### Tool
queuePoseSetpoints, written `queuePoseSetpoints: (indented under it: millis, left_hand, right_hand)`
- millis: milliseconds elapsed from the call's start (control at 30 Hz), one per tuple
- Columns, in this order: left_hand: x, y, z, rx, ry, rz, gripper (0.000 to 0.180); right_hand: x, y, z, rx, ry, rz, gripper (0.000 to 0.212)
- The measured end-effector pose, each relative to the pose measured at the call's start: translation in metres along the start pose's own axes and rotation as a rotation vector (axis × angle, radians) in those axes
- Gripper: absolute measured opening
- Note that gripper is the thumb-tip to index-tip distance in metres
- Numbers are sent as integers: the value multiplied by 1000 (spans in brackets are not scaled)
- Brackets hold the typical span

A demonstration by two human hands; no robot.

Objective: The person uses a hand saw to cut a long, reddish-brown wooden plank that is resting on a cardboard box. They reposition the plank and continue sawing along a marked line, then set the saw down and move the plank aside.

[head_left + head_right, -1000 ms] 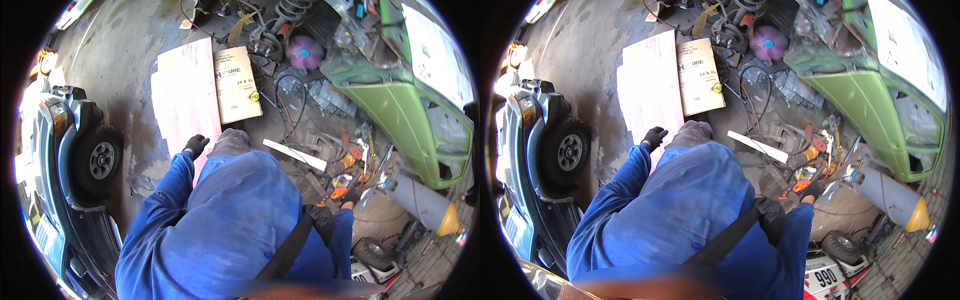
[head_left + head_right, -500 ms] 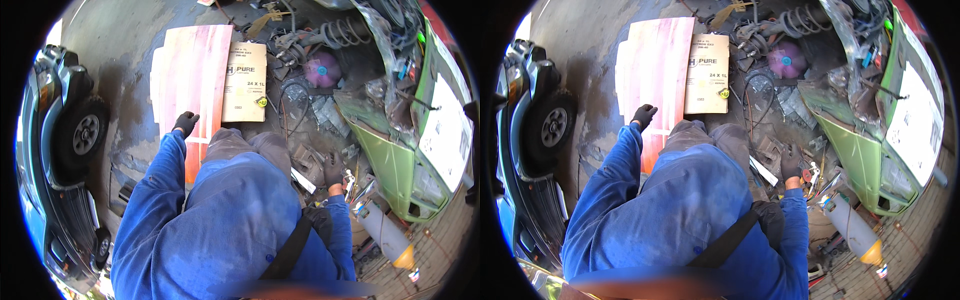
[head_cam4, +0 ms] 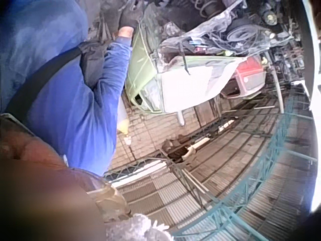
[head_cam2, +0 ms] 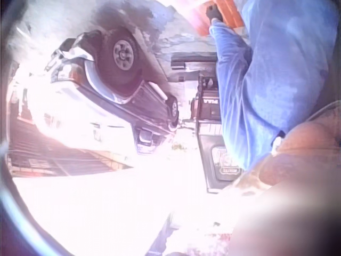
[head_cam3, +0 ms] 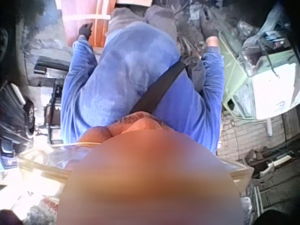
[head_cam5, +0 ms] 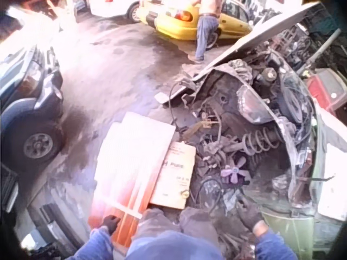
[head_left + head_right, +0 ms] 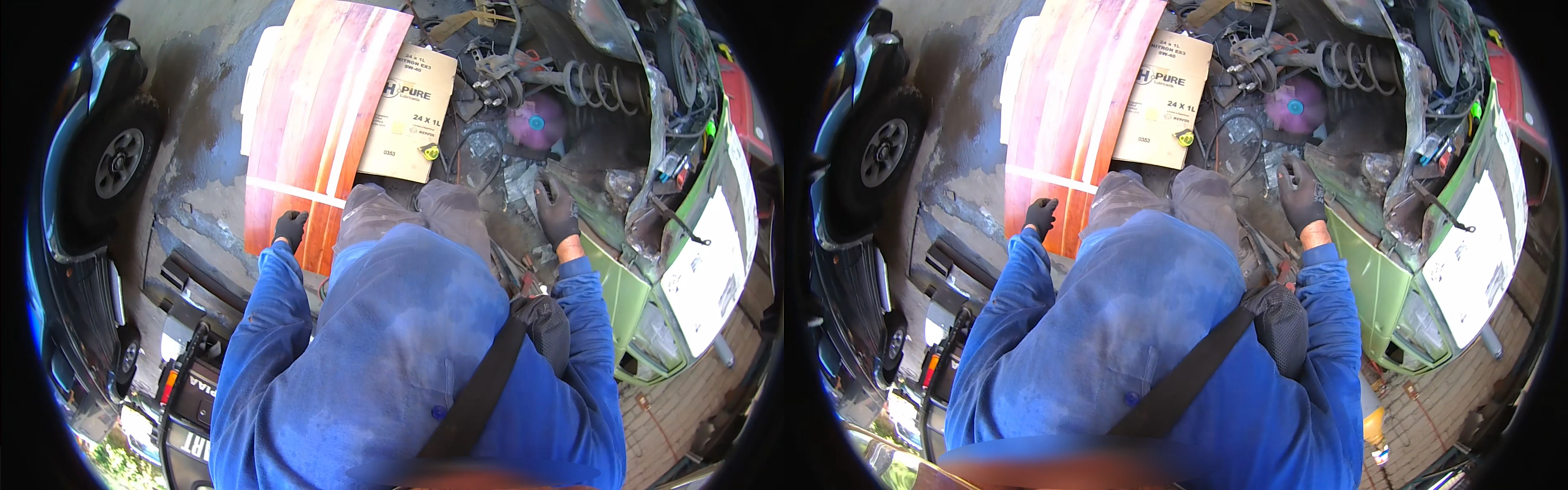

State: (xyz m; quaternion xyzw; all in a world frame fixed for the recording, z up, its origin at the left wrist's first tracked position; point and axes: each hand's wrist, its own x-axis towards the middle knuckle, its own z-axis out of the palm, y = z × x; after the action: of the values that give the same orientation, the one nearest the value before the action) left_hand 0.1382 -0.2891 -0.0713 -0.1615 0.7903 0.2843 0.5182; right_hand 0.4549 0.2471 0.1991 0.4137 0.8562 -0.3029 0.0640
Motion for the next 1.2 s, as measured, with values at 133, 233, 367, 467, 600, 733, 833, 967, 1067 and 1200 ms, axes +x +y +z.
queuePoseSetpoints:
  millis: [133, 233, 367, 467, 600, 733, 833, 967, 1067, 1200]
  left_hand:
    - [-11, -16, 8, -90, 103, 8, 34]
    - [-14, -22, 19, -152, 135, 8, 35]
    - [-15, -23, 40, -156, 173, 14, 38]
    - [-21, -17, 69, -203, 273, 125, 37]
    - [-27, 7, 125, -64, 320, 185, 44]
    - [-23, 43, 161, 67, 273, 178, 54]
    - [-9, 62, 164, 94, 208, 145, 62]
    - [41, 80, 152, 111, 239, 110, 69]
    - [94, 85, 143, 73, 300, 123, 76]
    - [191, 103, 124, 225, 421, 103, 93]
  right_hand:
    - [22, -3, 2, -37, -118, -76, 42]
    - [40, 4, 2, -17, -160, -164, 43]
    - [81, 18, 0, -55, -242, -221, 46]
    - [119, 24, 5, -57, -326, -215, 49]
    - [157, 20, 5, -161, -374, -277, 50]
    - [196, -3, 16, -149, -390, -263, 51]
    - [243, -25, 34, -223, -427, -268, 46]
    - [307, -39, 61, -362, -341, -338, 45]
    - [376, -31, 82, -455, -340, -352, 48]
    - [501, 10, 138, -512, -268, -292, 50]
